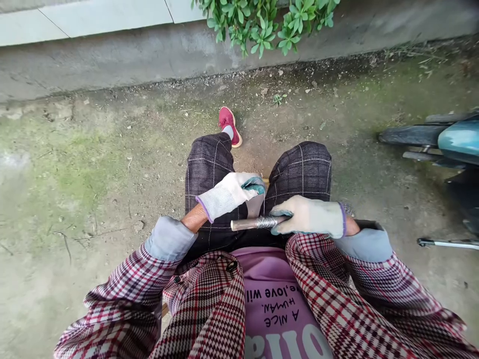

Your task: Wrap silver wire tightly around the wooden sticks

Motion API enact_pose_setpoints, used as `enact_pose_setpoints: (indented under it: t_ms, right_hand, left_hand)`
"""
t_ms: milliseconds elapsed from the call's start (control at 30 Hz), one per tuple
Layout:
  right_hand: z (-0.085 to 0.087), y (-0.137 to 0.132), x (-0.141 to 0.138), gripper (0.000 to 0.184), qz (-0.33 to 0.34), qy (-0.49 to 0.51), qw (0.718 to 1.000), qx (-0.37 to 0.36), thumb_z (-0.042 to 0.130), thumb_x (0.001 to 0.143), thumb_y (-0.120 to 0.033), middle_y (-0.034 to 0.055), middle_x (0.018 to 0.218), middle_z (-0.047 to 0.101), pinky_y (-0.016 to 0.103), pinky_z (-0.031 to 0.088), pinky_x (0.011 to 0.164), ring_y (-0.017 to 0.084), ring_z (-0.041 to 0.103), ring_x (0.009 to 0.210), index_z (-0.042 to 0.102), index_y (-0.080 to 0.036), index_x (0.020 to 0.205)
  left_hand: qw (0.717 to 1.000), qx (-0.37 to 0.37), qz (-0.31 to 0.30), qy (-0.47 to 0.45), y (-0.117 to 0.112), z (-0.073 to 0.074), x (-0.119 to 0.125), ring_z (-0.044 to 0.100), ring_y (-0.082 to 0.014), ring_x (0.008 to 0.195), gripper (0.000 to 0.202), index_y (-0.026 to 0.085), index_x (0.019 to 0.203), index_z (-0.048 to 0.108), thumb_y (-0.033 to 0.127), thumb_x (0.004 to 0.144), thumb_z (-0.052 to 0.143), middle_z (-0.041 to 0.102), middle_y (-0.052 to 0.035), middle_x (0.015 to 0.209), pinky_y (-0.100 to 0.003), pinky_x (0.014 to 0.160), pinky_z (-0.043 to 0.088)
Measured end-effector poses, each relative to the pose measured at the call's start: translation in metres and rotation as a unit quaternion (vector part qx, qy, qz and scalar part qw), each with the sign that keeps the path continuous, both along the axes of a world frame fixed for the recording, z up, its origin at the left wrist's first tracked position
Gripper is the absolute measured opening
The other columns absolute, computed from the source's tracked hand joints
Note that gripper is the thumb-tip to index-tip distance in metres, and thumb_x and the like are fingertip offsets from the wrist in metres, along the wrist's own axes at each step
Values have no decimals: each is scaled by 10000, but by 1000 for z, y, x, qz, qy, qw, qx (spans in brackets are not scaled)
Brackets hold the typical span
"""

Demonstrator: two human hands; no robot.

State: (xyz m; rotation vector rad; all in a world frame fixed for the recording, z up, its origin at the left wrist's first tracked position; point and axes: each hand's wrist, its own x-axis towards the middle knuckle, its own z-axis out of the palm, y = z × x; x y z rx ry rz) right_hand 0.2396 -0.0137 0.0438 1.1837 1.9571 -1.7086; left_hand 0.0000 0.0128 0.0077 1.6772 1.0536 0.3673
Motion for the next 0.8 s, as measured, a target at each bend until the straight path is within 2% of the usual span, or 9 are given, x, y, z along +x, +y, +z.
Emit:
enact_pose_setpoints:
  t_ms: [100,167,267,333,433,500,567,700,800]
  right_hand:
    - [-14,2,0,160,21,-123,989,79,650,836,-372,-34,629,573,291,309,554,129,478,569,673,-231,764]
    - [-19,8,5,146,7,-176,976,131,636,839,-365,-13,640,583,301,310,563,142,481,565,674,-237,780]
    - [-19,18,15,170,-57,-213,956,196,617,871,-390,22,708,628,308,343,604,163,519,612,668,-232,830]
    - [-18,23,20,186,-110,-217,943,225,614,878,-406,31,734,642,310,364,629,174,539,641,651,-230,830]
    - [-19,25,23,222,-179,-182,940,226,635,851,-431,8,691,615,305,370,620,167,526,633,612,-229,761]
    - [-20,23,22,264,-225,-131,945,199,651,830,-450,-15,642,571,291,360,581,149,497,602,581,-226,711]
    - [-20,20,20,304,-275,-73,947,147,674,810,-469,-32,604,529,274,340,524,130,470,565,555,-224,678]
    - [-12,13,16,378,-339,33,940,-9,774,773,-533,-17,632,581,239,354,454,101,485,529,629,-186,735]
    - [-3,9,10,464,-353,61,924,-132,842,724,-559,-2,655,622,222,370,414,79,481,483,701,-139,860]
  left_hand:
    - [999,20,-15,40,-2,10,0,670,-179,794,283,152,928,746,373,950,570,758,-59,900,-300,766,515]
    - [998,21,-12,57,-5,13,3,643,-165,724,281,153,880,744,360,954,569,738,-44,826,-290,712,503]
    - [998,4,6,55,-8,15,6,642,-167,707,261,166,894,764,330,955,571,743,-45,810,-288,703,519]
    - [999,-19,14,26,-11,16,9,684,-184,780,259,178,997,782,331,958,577,776,-56,904,-292,764,551]
    - [998,-50,9,-31,-16,24,12,718,-200,936,292,179,1107,776,311,975,551,789,-63,1057,-299,888,567]
    - [996,-69,3,-55,-19,29,14,707,-204,1001,298,166,1115,770,275,979,528,781,-69,1101,-305,932,560]
    - [994,-89,-1,-63,-20,32,15,685,-194,963,276,157,1070,767,233,962,526,771,-64,1049,-304,908,558]
    - [985,-143,6,-97,-19,28,14,580,-132,733,169,149,884,712,188,908,549,676,-15,803,-250,716,522]
    - [975,-188,45,-110,-17,22,12,546,-118,658,126,155,793,646,208,889,586,614,2,720,-243,632,491]
